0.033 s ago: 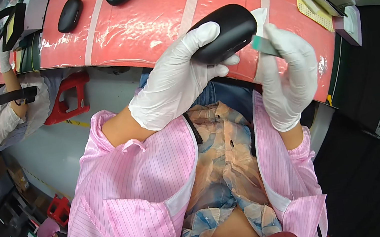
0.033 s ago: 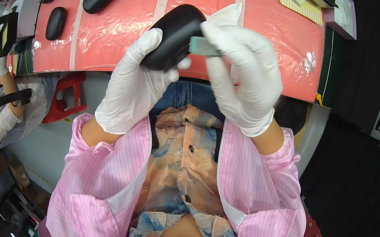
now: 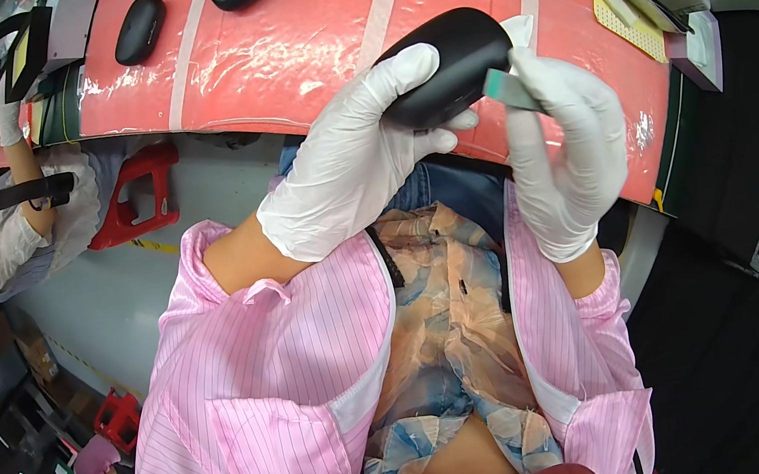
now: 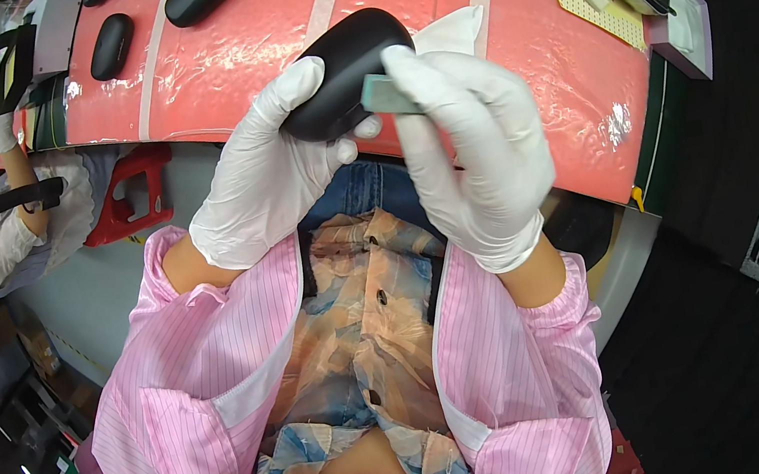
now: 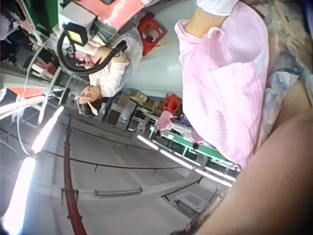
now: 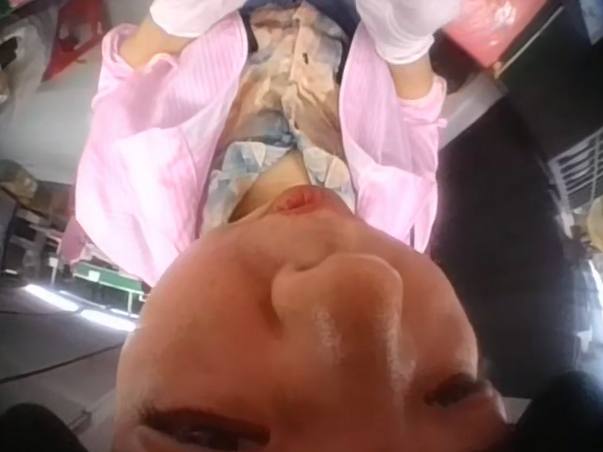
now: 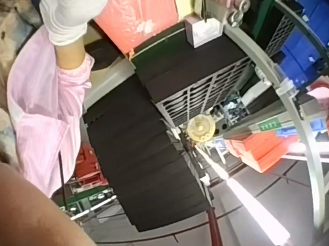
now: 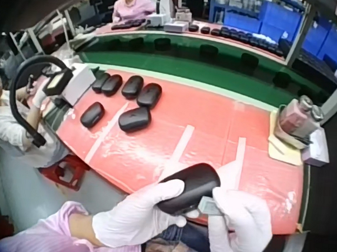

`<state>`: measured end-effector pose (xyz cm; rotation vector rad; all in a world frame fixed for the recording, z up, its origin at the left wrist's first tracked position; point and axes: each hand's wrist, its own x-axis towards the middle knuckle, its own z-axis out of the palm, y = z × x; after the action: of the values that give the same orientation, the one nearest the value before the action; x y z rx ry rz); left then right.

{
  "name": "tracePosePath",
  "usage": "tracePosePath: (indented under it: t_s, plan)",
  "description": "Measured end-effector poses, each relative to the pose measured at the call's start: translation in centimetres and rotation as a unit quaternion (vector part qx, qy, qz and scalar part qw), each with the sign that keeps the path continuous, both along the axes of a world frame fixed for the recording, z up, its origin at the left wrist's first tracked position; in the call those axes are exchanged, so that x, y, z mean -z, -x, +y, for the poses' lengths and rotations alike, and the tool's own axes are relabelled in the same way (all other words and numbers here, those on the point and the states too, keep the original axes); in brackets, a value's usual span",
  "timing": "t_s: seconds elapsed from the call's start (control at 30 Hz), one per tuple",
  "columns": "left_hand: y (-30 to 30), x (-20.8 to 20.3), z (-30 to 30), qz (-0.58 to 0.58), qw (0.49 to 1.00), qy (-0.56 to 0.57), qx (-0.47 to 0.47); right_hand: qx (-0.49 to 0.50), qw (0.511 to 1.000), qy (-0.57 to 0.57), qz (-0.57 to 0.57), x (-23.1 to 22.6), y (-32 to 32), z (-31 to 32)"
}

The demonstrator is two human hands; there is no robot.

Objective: Cleaning and inspecting earbud cases at an assembly line station using a cloth and cotton swabs.

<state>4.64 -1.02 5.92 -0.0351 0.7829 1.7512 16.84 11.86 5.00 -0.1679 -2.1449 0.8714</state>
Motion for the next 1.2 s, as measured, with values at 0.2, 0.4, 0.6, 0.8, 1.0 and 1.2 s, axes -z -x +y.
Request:
tracePosePath:
  t_s: [0.2,0.4,0.6,0.8,1.0,1.2]
  plan:
    - [-0.2,-0.1,0.0,0.053,0.998,0.036,-0.021,0.039,0.999,-0.025,0.018,0.4,1.0,0.1]
    - [-0.3,0.0,0.1,0.090,0.995,0.044,-0.020,0.029,0.998,-0.050,-0.017,0.4,0.5,0.0]
    - [-0.3,0.1,0.1,0.059,0.997,0.046,-0.011,0.030,0.998,-0.051,-0.017,0.5,0.6,0.1]
    - [-0.1,0.4,0.2,0.012,0.999,0.033,-0.006,0.061,0.997,-0.054,-0.010,1.0,0.5,0.3]
    - [-0.2,0.6,0.3,-0.011,1.000,0.020,-0.009,0.022,0.999,-0.041,-0.007,1.1,0.5,0.2]
    - [-0.2,0.8,0.2,-0.055,0.998,-0.002,0.001,0.041,0.997,-0.057,-0.027,1.3,0.1,0.2]
